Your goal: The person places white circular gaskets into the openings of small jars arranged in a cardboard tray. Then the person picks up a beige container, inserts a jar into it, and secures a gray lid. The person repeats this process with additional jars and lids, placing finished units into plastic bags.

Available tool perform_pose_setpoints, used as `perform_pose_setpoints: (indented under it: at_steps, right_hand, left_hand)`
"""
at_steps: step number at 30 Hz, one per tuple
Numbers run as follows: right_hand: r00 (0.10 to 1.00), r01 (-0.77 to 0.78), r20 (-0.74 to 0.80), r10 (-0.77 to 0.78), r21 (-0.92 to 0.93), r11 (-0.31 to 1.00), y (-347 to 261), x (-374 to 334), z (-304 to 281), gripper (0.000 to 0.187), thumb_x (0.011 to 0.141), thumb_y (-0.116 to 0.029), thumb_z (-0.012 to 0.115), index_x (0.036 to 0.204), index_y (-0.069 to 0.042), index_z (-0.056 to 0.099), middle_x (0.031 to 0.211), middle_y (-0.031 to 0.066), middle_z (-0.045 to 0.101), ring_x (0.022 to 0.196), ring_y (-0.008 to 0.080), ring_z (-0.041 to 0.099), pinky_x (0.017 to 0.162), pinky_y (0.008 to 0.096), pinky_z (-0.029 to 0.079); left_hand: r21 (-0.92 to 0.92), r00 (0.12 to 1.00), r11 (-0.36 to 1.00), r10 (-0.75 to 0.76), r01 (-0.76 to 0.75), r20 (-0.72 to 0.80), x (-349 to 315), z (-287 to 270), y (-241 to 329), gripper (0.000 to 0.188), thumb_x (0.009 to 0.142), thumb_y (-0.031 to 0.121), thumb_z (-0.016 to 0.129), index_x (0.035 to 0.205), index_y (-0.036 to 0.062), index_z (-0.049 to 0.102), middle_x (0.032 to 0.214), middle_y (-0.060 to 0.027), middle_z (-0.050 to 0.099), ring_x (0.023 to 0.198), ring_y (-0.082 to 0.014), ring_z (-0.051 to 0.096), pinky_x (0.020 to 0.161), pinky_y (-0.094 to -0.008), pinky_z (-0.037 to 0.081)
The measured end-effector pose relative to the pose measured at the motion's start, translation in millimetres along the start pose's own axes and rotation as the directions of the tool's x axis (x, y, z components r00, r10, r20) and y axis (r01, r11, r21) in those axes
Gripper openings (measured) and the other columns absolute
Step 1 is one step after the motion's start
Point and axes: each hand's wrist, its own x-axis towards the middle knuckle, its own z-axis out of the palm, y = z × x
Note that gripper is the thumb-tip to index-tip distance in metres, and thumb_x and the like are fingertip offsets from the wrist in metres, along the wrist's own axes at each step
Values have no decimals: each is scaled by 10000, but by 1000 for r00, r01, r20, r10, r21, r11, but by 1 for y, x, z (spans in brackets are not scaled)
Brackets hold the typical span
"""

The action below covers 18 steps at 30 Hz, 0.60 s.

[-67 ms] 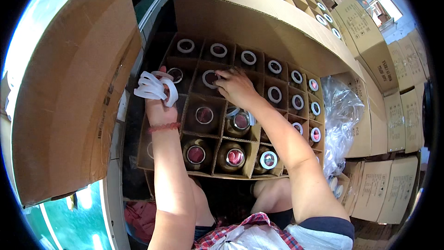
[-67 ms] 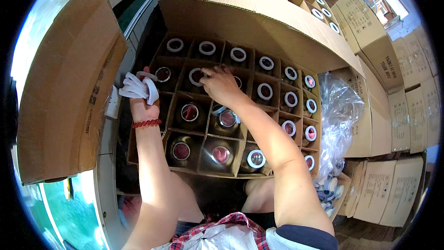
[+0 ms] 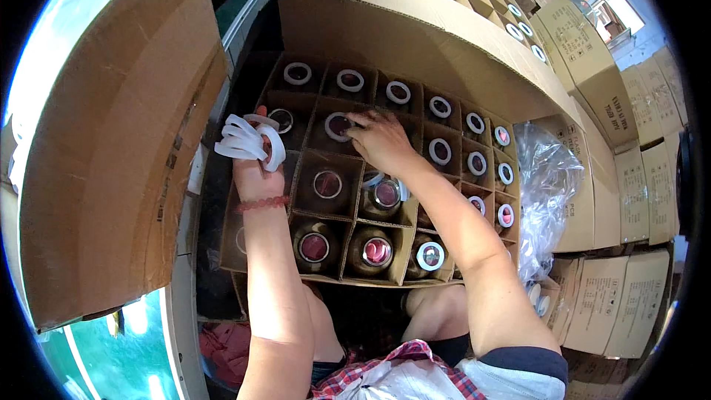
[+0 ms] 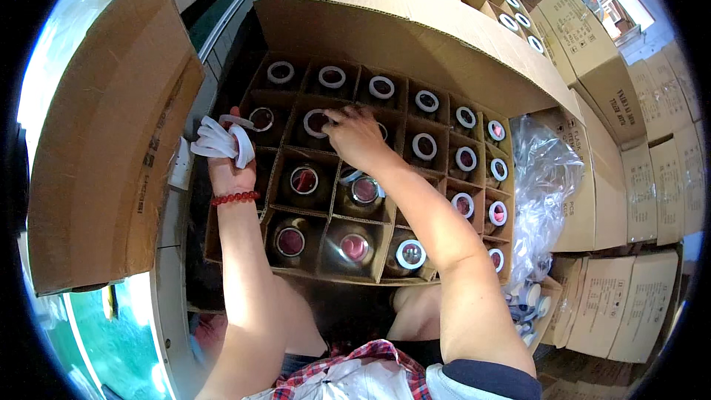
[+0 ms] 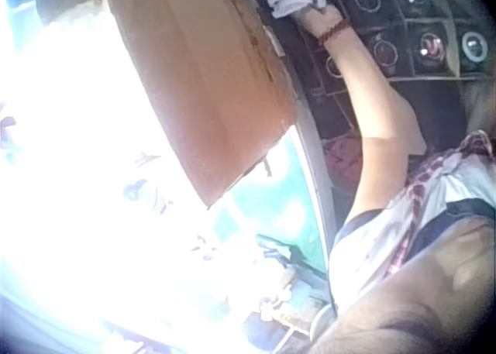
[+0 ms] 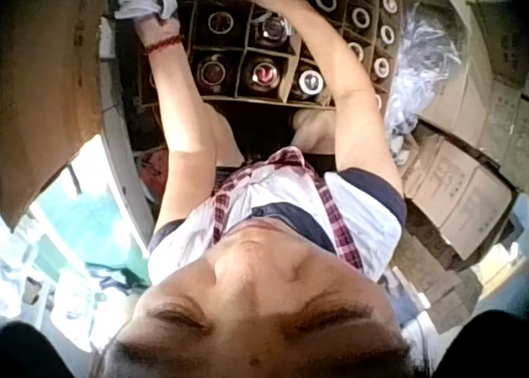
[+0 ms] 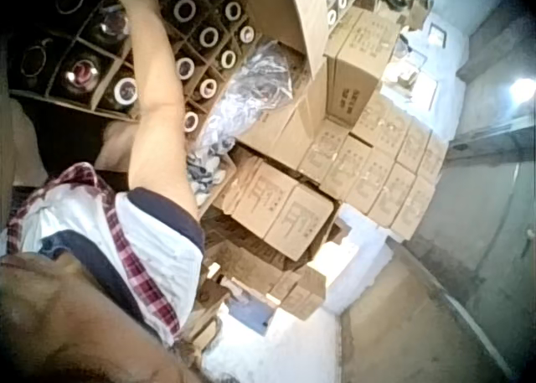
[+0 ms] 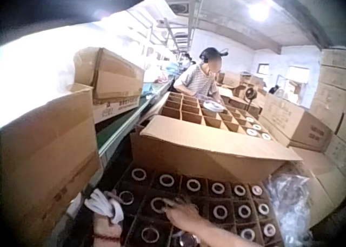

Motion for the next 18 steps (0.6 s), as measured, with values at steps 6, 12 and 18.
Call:
perform_pose_setpoints:
  at_steps: [6,12,18]
  right_hand:
    - [994,-53,-99,53,1,999,12,3,12,334,837,-92,581,1156,-129,674,1323,83,573,1225,306,501,1022,474,365]
    - [945,-78,-267,187,371,925,15,12,7,404,816,-32,609,1205,-139,625,1303,110,566,1093,316,582,933,441,464]
    - [997,-6,-9,81,985,172,-45,38,-37,459,892,-84,655,1328,-53,519,1136,71,657,896,123,631,789,266,514]
  left_hand:
    - [-24,993,1000,-17,20,118,4,-13,-1,416,978,373,511,1217,34,539,1078,-73,622,867,-127,604,709,-212,486]
    - [-108,947,988,-68,106,314,11,-30,-7,305,956,301,567,1157,72,559,1052,-61,611,853,-145,602,678,-226,502]
    - [-41,951,981,-172,189,258,10,-29,-22,209,926,223,618,1075,79,593,996,-38,616,861,-152,602,731,-263,514]
